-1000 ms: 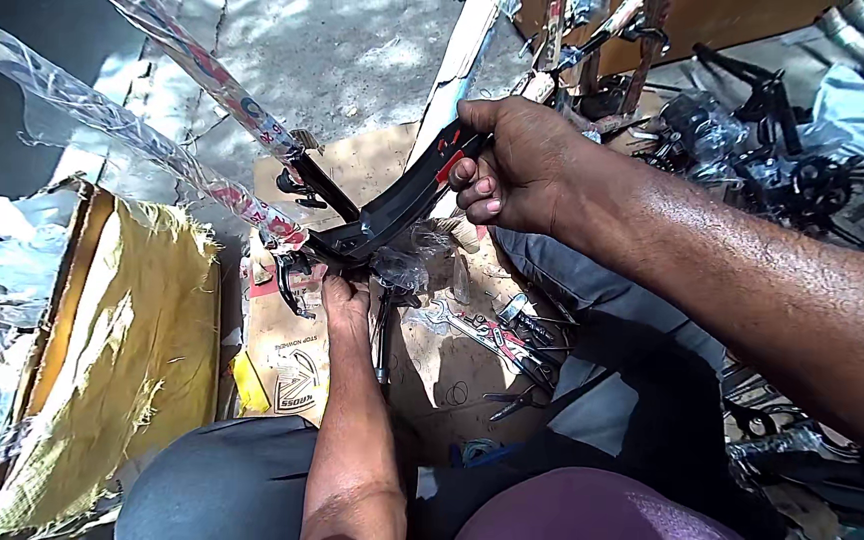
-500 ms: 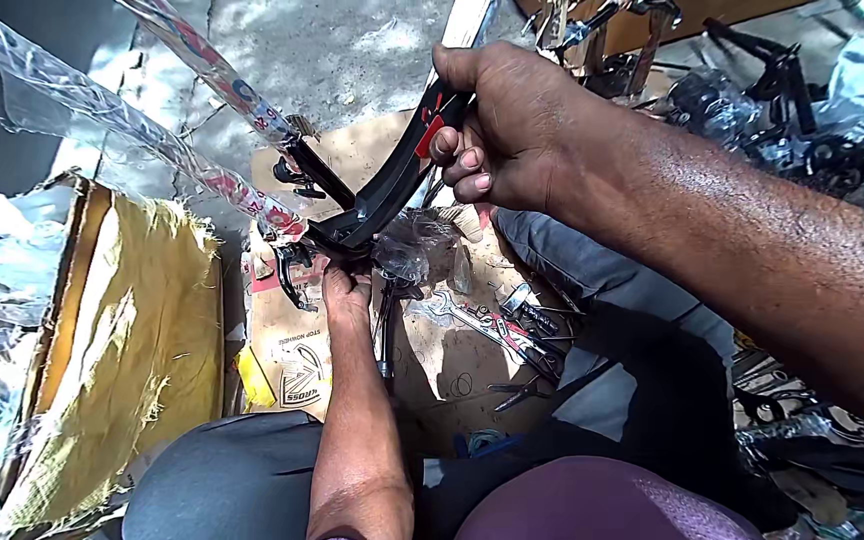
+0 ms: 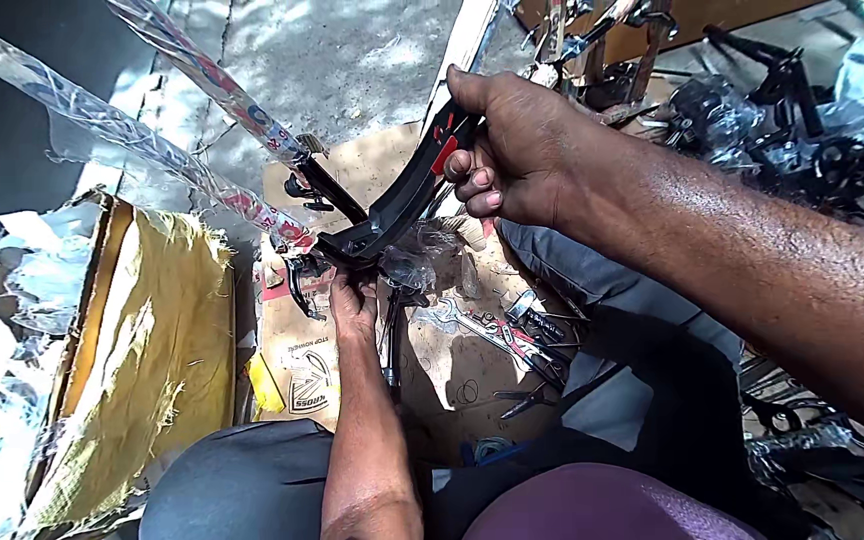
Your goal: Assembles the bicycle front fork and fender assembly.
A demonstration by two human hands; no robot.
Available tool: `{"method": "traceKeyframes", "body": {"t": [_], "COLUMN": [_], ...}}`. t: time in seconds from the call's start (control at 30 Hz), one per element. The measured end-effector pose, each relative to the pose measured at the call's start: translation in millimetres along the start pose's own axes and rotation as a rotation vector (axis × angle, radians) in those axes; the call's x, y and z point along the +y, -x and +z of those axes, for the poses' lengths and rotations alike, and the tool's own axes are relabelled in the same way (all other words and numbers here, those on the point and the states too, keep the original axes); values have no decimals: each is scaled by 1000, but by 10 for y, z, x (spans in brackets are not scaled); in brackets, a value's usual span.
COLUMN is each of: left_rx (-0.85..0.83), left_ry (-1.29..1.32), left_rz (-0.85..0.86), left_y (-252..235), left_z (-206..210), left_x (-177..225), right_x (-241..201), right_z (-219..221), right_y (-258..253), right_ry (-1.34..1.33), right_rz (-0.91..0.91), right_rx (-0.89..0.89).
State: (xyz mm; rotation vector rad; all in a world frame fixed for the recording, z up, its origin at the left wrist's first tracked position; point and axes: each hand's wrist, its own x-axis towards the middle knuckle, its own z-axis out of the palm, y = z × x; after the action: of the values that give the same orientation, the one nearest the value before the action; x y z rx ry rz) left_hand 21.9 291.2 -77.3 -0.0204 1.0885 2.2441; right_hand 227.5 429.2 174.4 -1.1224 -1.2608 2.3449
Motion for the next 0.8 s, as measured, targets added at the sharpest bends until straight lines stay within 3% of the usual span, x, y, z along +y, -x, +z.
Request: {"method": "traceKeyframes", "body": {"t": [0.17,0.33,0.4,0.5,0.57,0.73,0.8], "left_rx": [-63,85,140,140,129,151,7], "left_ry": [-45,-184,-213,-229,-250,-304,-317], "left_rz": [71,-48,-80,-122,-132,-102,-132], "left_y": [111,6,-26,-71,-85,59,148], "left_z": [-36,221,271,238,196,261,237], "left_x": [47,169,213,246,287,272,277], "right_x": [255,687,931,1234,1300,1146,1240], "right_z": [-323,-732,-890,-1186,-1362,-1958,-2298], "right_y": [46,38,58,97,252,894,1148], "right_ry": [-50,-92,-226,-374,-490,-586,-494], "right_rz": [-2,-207,-175,-9,6,-308,-403], "right_rx": [-29,-210,-99,250,388,589,618]}}
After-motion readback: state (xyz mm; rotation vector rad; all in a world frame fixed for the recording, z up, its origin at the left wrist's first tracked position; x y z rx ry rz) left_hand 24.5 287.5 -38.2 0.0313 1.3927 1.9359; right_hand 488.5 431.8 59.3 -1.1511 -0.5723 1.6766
